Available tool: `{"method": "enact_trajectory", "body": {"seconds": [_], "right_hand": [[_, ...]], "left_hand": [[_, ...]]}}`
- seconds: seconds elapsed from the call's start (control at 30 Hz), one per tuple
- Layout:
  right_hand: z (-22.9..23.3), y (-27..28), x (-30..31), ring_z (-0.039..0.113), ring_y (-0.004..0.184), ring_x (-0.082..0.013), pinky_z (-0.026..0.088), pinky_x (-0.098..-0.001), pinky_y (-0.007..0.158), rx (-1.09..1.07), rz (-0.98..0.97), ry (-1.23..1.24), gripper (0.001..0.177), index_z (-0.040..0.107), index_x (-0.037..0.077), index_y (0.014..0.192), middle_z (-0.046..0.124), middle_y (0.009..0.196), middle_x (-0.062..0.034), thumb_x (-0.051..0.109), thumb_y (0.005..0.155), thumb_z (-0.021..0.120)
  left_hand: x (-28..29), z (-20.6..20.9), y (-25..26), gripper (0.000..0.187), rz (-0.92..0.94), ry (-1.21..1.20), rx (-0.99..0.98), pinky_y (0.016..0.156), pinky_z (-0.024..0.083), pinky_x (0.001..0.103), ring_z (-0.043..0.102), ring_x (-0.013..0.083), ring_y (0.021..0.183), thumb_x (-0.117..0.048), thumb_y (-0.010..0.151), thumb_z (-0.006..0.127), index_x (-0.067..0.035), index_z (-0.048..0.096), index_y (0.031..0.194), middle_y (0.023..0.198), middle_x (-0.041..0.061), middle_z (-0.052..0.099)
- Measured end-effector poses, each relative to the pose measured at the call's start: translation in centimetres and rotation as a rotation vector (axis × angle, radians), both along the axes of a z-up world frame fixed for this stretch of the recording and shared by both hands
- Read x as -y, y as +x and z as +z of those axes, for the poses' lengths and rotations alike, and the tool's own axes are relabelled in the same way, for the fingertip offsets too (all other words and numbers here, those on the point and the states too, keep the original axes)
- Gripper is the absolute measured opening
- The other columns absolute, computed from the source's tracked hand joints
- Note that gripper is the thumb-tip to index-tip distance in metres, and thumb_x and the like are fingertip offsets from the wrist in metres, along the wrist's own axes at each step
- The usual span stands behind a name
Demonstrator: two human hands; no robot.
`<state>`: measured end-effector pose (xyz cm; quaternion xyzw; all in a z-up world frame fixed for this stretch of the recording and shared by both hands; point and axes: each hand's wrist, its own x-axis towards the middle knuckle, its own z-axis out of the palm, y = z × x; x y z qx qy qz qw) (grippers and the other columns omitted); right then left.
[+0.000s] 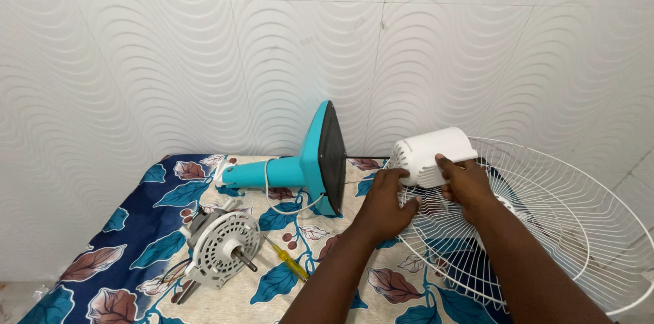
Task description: The person uses a screwdriver to loosen and remove screws from the rear housing of a disassembled electric fan motor. They then pick up the rear housing and attempt to fit it onto the motor assembly.
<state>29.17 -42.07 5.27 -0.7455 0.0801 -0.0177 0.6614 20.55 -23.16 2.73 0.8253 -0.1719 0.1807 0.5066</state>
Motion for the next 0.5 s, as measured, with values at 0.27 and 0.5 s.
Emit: {"method": "enact_trajectory", "body": {"seconds": [0.27,0.5], "right_hand": [[2.1,-1.0,-1.0,0.058,0.069,-0.0158,0.055,-0.0312,0.061,0.045,-0.023,-0.001,0.031,0.059,0.001,0.099,0.059,0.088,-0.0079,0.030,0.093,0.069],[4.9,-2.5,-2.4,0.058,0.062,-0.0163,0.053,-0.0324,0.056,0.246,-0.026,0.086,0.026,0.060,0.003,0.087,0.061,0.079,-0.0089,0.027,0.091,0.069]], "left_hand": [[-0.3,1.0,1.1,0.085,0.034,-0.152,-0.047,0.105,0.050,0.047,0.056,0.0401,0.132,-0.046,0.092,0.070,0.002,0.035,0.153,0.149,0.028,0.044],[-1.3,3.9,-0.8,0.089,0.054,-0.259,-0.007,0.099,0.054,0.048,0.053,0.0395,0.134,-0.054,0.090,0.066,-0.003,0.032,0.154,0.151,0.026,0.036]]}}
